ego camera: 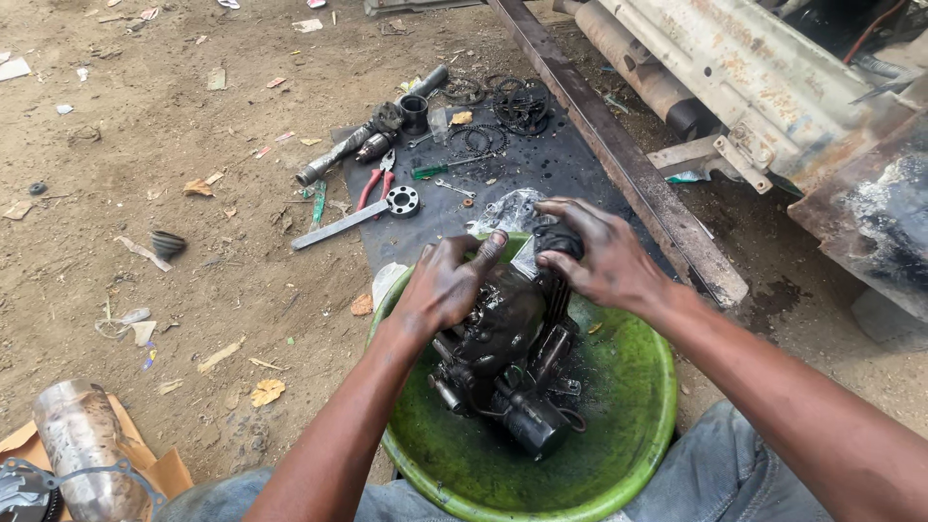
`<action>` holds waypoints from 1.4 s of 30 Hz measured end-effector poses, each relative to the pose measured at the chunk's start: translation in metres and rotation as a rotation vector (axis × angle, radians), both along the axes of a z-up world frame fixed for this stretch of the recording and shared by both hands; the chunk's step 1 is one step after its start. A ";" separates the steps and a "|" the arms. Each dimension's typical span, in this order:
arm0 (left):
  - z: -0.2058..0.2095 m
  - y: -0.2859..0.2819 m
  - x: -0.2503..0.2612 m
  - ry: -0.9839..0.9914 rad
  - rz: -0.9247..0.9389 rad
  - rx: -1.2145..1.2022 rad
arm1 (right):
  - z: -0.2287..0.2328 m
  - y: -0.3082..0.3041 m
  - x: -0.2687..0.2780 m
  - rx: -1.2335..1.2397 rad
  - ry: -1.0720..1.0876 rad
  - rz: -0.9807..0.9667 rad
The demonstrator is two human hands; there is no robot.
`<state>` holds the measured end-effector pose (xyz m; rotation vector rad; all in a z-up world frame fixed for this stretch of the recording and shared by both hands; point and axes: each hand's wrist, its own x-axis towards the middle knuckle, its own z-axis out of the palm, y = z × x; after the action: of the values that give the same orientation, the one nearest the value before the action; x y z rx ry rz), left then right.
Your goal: The person cleans and reassembles internal engine components inside a green basin using their hands, rotating the metal housing to access different sides.
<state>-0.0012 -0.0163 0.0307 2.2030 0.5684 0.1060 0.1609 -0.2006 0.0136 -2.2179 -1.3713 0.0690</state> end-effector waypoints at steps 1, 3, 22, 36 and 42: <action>0.002 -0.002 0.000 -0.001 -0.016 0.008 | -0.001 0.006 -0.003 -0.052 -0.024 -0.037; 0.003 -0.002 0.001 -0.037 -0.056 0.039 | -0.006 0.017 -0.009 -0.157 -0.073 -0.115; 0.004 -0.012 -0.007 -0.094 -0.080 0.038 | 0.043 0.012 -0.047 -0.362 0.075 -0.217; -0.002 -0.013 0.001 -0.068 -0.031 -0.016 | -0.031 -0.010 -0.031 -0.153 -0.183 -0.039; -0.006 -0.011 0.004 -0.092 -0.128 -0.042 | 0.002 -0.044 -0.008 -0.308 0.247 -0.172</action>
<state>0.0024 -0.0278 0.0246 2.1750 0.3741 0.1256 0.1525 -0.2445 0.0156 -2.4691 -1.0907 0.5054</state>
